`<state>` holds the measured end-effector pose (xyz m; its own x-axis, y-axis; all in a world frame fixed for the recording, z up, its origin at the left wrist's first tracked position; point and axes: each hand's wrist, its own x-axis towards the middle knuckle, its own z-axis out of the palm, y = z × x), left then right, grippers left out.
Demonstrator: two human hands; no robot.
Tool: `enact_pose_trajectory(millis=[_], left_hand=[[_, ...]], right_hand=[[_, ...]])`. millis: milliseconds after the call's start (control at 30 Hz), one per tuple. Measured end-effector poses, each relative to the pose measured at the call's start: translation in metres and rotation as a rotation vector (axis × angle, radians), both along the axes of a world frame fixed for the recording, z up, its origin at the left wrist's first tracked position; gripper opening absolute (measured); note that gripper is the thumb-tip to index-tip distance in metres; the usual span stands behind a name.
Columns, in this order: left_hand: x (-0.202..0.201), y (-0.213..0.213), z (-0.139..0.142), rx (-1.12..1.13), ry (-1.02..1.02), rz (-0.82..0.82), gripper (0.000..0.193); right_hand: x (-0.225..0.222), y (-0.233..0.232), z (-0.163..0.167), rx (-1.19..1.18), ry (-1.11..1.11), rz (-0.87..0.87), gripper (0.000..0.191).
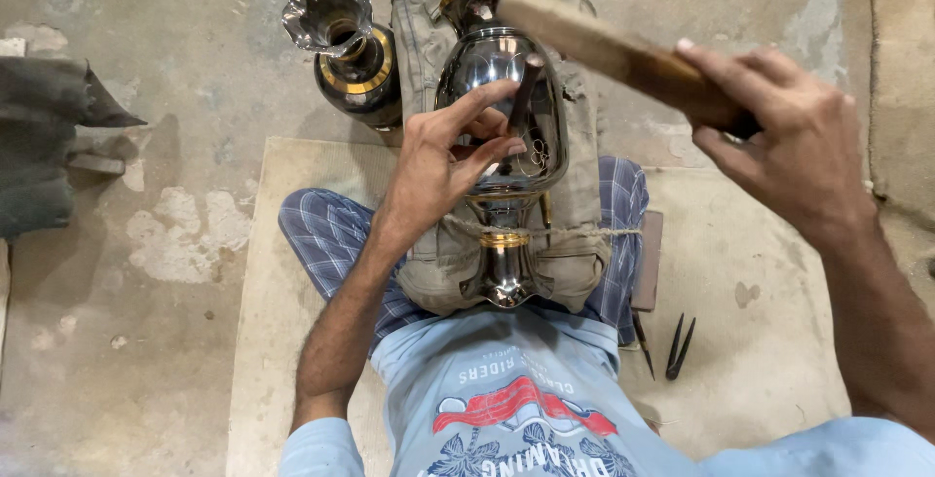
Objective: The person sits cross-legged on the floor and uses a chisel and wooden mallet to engrave a floral pattern onto a polished metal vessel. The person repeatedly taps the chisel along the surface to create the design.
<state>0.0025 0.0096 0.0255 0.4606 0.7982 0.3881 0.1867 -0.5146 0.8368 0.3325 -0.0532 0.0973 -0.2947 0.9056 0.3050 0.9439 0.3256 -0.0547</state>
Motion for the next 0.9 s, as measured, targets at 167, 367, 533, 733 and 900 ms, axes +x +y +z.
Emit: enact_pose_trajectory(millis=[167,367,533,733,900], left_hand=[[0.0,-0.002,0.0,-0.005,0.016,0.002,0.057],[0.004,-0.001,-0.003,0.01,0.055,0.006,0.055],[0.004,0.002,-0.002,0.024,0.072,-0.021,0.056],[0.003,0.001,-0.002,0.014,0.091,-0.04,0.055],[0.004,0.004,-0.003,0.041,0.144,-0.057,0.052]], right_hand=[[0.0,0.002,0.035,0.044,0.067,0.072,0.07],[-0.019,0.001,0.054,0.051,0.029,0.067,0.077],[-0.024,0.001,0.055,0.054,-0.057,0.041,0.074],[-0.022,-0.008,0.05,0.078,-0.036,0.069,0.073],[-0.019,-0.01,0.044,-0.018,-0.227,0.025,0.081]])
